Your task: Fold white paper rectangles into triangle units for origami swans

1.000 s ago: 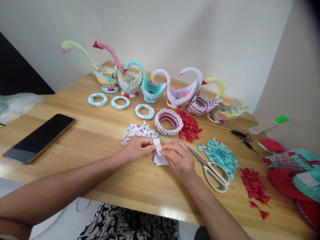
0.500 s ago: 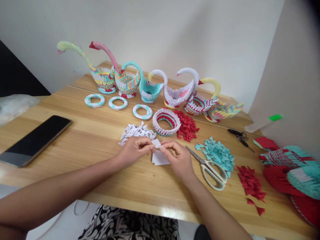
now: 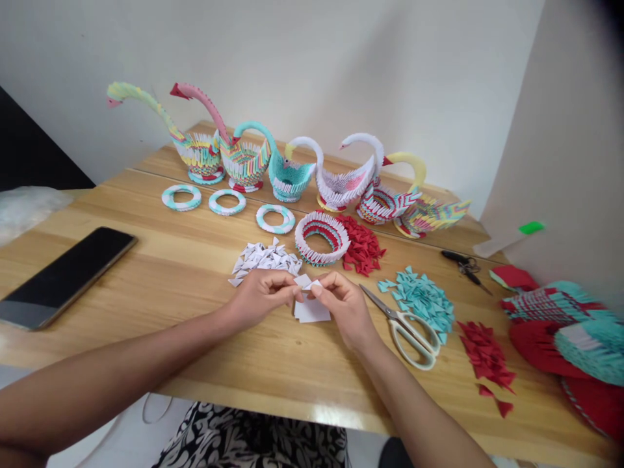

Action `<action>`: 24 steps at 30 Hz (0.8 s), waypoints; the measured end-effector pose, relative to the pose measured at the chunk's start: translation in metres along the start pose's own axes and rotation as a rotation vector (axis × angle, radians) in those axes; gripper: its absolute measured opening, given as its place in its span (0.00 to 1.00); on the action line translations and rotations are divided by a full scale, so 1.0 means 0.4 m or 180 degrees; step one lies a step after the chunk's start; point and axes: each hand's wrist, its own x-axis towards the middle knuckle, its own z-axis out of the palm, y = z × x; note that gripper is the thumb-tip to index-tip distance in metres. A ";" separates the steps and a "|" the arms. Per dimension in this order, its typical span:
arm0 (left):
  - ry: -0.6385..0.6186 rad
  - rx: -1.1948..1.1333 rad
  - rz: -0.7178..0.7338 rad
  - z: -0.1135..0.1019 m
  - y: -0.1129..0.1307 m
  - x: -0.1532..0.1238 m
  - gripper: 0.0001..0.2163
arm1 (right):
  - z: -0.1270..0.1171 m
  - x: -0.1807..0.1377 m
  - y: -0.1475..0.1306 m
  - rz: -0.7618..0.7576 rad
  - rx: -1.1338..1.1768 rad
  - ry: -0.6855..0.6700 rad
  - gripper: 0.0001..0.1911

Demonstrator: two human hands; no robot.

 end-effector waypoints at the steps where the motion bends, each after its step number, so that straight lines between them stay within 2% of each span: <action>1: 0.0012 0.0020 -0.0014 0.000 0.001 0.000 0.09 | 0.001 0.000 0.001 0.0028 0.0029 0.0000 0.15; 12: 0.0023 0.0113 -0.0009 0.000 0.004 -0.001 0.09 | 0.005 0.003 0.007 0.0211 0.0280 0.0039 0.16; 20: -0.0005 -0.0315 -0.0194 0.011 -0.005 0.007 0.07 | 0.016 -0.008 0.003 -0.0236 -0.0082 0.0231 0.13; 24: 0.0059 -0.0253 -0.0181 0.011 -0.010 0.008 0.07 | 0.021 -0.009 0.004 -0.0395 -0.0178 0.0212 0.11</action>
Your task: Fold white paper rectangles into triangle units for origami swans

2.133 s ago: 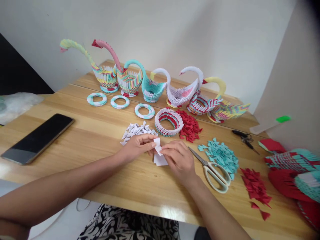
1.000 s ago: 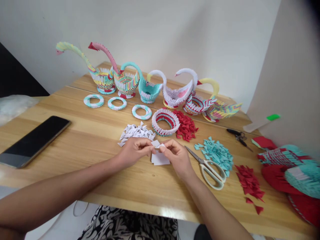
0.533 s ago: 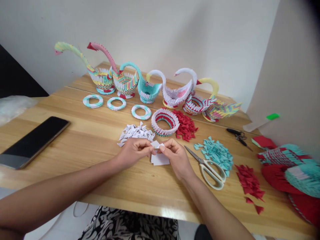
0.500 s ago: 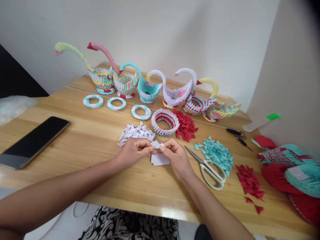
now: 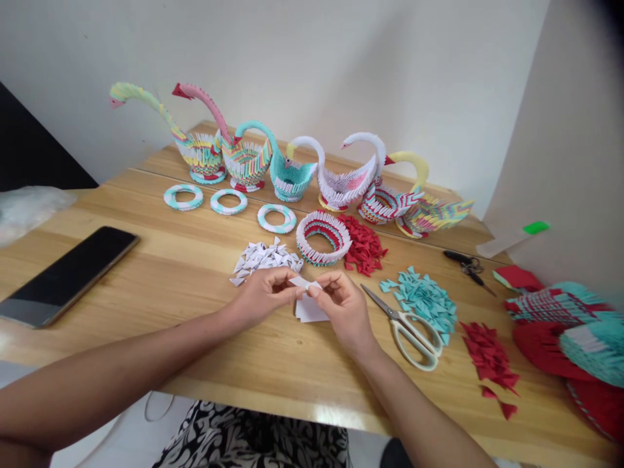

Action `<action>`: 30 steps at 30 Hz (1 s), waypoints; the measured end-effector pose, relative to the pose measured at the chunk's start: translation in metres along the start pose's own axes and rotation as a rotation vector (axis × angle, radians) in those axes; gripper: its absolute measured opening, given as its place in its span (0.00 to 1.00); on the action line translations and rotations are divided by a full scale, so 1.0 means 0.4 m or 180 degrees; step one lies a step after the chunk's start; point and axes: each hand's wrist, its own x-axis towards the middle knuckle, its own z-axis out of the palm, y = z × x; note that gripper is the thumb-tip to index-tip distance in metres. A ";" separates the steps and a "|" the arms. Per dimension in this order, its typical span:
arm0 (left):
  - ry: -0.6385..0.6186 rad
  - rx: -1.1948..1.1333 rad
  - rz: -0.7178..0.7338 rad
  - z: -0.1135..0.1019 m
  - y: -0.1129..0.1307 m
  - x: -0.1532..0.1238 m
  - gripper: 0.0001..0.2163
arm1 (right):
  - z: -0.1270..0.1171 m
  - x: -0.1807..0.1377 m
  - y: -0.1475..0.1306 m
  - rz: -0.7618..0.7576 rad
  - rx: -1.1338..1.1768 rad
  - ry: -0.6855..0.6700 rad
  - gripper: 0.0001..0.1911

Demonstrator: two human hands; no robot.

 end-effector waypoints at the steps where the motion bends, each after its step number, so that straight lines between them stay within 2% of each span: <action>1: -0.0033 -0.0031 -0.0021 -0.001 0.000 0.000 0.08 | 0.000 0.001 0.000 -0.0014 0.0011 -0.0023 0.11; 7: -0.0189 -0.0119 -0.0128 -0.011 0.005 0.002 0.09 | 0.001 0.006 -0.003 0.0039 0.0092 -0.0271 0.15; 13: -0.0160 -0.0319 -0.0043 -0.009 0.008 0.003 0.08 | 0.006 0.004 0.001 0.0146 0.0297 -0.0492 0.18; 17: -0.0168 -0.0235 0.0022 -0.010 -0.003 0.005 0.08 | 0.005 0.005 0.004 0.0154 0.0217 -0.0476 0.20; 22: -0.0282 -0.0034 -0.0029 -0.014 -0.009 0.006 0.08 | -0.011 0.012 0.001 0.0187 -0.0040 -0.0631 0.17; 26: -0.0556 0.0004 -0.0154 -0.008 -0.009 -0.001 0.09 | -0.024 0.013 -0.006 0.0138 -0.0318 -0.0480 0.13; 30: -0.0489 -0.0324 -0.0457 -0.006 -0.002 -0.002 0.08 | -0.027 0.012 -0.006 0.0120 -0.0349 -0.0282 0.12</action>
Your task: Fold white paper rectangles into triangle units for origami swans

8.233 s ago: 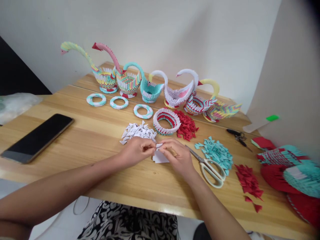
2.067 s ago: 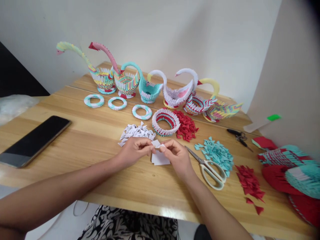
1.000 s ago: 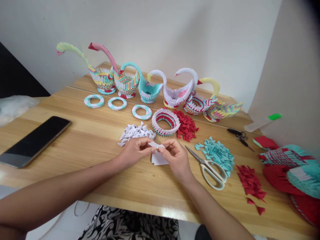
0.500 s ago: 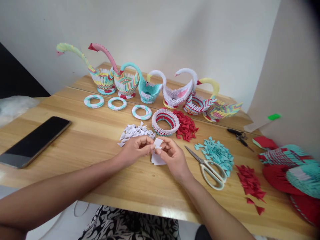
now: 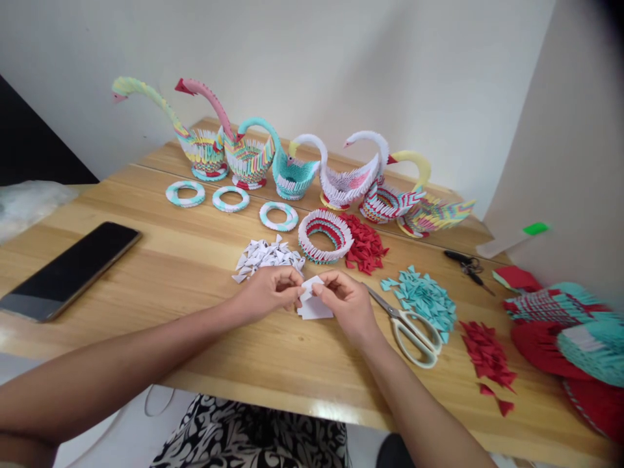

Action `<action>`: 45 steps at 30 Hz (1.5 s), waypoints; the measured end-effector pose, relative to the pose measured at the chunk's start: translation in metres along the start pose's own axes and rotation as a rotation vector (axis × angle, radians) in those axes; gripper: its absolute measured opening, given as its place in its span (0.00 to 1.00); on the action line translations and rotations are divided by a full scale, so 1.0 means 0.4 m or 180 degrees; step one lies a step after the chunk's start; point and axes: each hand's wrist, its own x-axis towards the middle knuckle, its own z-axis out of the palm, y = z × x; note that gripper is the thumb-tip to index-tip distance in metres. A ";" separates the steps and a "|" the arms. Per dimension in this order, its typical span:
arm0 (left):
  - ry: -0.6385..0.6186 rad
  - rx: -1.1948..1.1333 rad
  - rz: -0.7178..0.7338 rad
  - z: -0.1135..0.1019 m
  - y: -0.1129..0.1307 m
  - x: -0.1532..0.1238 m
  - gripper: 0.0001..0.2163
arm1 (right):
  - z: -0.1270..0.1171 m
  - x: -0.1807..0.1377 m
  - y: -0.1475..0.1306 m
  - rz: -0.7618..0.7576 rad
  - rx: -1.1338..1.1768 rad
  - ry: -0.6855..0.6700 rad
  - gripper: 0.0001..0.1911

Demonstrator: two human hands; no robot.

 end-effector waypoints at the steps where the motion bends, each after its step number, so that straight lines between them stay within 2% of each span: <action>1: 0.0030 -0.0070 -0.0056 -0.001 0.003 0.001 0.08 | 0.000 0.000 0.001 0.0019 0.0016 0.0018 0.12; 6: 0.0183 -0.0204 -0.0200 -0.003 0.013 0.002 0.08 | 0.001 0.002 0.005 0.0040 0.0042 0.0037 0.11; 10: 0.0218 -0.0208 -0.0261 -0.001 0.016 -0.001 0.07 | 0.002 0.002 0.006 -0.0201 -0.0218 0.0056 0.09; 15: 0.0239 -0.0342 -0.0342 -0.006 0.016 0.002 0.07 | -0.002 0.001 -0.002 -0.1060 -0.0955 0.0222 0.03; 21: -0.0001 -0.1003 -0.0661 -0.018 0.019 0.006 0.10 | -0.019 0.008 -0.005 -0.2291 -0.1855 0.0086 0.11; 25: 0.0030 -0.1221 -0.0709 -0.017 0.016 0.004 0.09 | -0.023 0.008 -0.009 -0.2662 -0.2455 0.0013 0.12; 30: -0.0050 -0.0996 -0.0623 -0.023 0.015 0.008 0.10 | -0.027 0.002 -0.009 -0.2623 -0.2835 -0.0009 0.12; 35: -0.0179 -0.0713 -0.0421 -0.028 0.012 0.013 0.13 | -0.027 0.001 -0.008 -0.2629 -0.2737 -0.0004 0.11; 40: -0.0019 -0.0535 -0.0211 -0.026 0.001 0.017 0.14 | -0.020 0.000 -0.017 -0.2422 -0.2384 -0.0103 0.10; 42: 0.0070 -0.0491 -0.0165 -0.027 -0.002 0.018 0.13 | -0.021 0.000 -0.024 -0.2148 -0.2005 -0.0253 0.10; 45: 0.0147 -0.0429 -0.0130 -0.028 -0.004 0.018 0.11 | -0.027 0.001 -0.030 -0.1284 -0.1402 -0.0422 0.12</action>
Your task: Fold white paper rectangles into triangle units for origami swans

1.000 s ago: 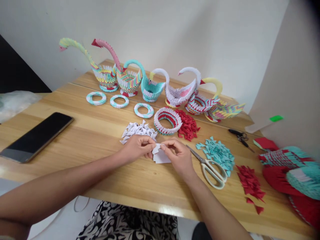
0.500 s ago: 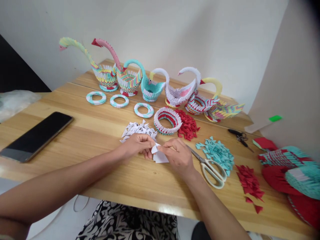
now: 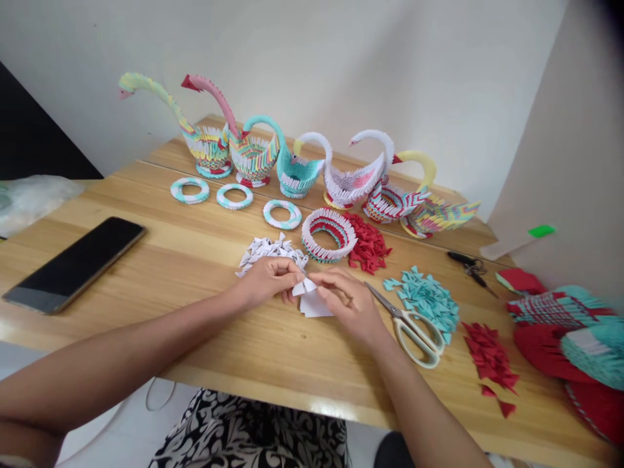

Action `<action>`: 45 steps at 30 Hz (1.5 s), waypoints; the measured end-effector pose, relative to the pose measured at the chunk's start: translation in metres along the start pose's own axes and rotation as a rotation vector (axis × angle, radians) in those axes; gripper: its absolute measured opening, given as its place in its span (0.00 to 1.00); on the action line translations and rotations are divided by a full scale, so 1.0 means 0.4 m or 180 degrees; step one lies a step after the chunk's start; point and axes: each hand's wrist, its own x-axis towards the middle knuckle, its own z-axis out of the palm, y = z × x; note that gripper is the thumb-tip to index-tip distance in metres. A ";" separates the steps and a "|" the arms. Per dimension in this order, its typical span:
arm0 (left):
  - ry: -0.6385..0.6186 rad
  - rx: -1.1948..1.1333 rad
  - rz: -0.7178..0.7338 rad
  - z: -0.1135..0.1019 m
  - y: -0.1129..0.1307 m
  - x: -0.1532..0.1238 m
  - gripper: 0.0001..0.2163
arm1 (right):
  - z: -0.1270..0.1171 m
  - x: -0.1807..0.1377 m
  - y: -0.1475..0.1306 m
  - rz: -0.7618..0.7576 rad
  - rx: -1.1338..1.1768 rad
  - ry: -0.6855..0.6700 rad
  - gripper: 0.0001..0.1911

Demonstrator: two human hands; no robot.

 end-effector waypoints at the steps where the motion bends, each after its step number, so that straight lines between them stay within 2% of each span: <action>1: -0.0007 0.0015 0.0007 0.000 0.000 -0.001 0.10 | -0.001 0.000 0.001 0.0291 0.0193 -0.0013 0.12; 3: -0.0049 0.0033 0.0000 0.003 0.000 -0.003 0.09 | 0.000 -0.001 0.006 0.0736 0.0478 0.0023 0.13; 5: -0.0085 0.0049 -0.0049 0.007 0.001 -0.006 0.08 | 0.007 -0.003 0.012 0.0986 0.0660 -0.0010 0.14; 12: 0.0001 0.0201 -0.0144 0.022 0.008 -0.013 0.06 | 0.029 -0.003 0.014 0.1281 0.1067 -0.0136 0.12; 17: 0.0024 0.0257 -0.0133 0.024 0.006 -0.014 0.06 | 0.029 -0.004 0.016 0.1195 0.0949 -0.0118 0.11; 22: 0.0047 0.0236 -0.0102 0.027 0.001 -0.013 0.07 | 0.027 -0.005 0.017 0.1043 0.0510 -0.0178 0.10; 27: 0.0067 0.0285 -0.0042 0.031 -0.005 -0.016 0.07 | 0.024 -0.001 0.008 0.0525 -0.0248 -0.0207 0.09; 33: 0.0008 0.0845 0.0527 0.035 -0.017 -0.023 0.07 | 0.011 0.002 0.007 0.0239 -0.0631 -0.0115 0.08; 39: -0.0088 0.1463 0.0670 0.041 -0.034 -0.025 0.08 | 0.012 -0.005 0.014 0.0207 -0.0566 -0.0044 0.08; 43: -0.0037 0.0967 0.0557 0.034 -0.018 -0.020 0.09 | 0.010 -0.010 0.013 0.0560 -0.0052 0.0179 0.10; 45: 0.0047 0.0767 0.0465 0.030 -0.007 -0.017 0.10 | 0.008 -0.011 0.012 0.0697 0.0204 0.0146 0.13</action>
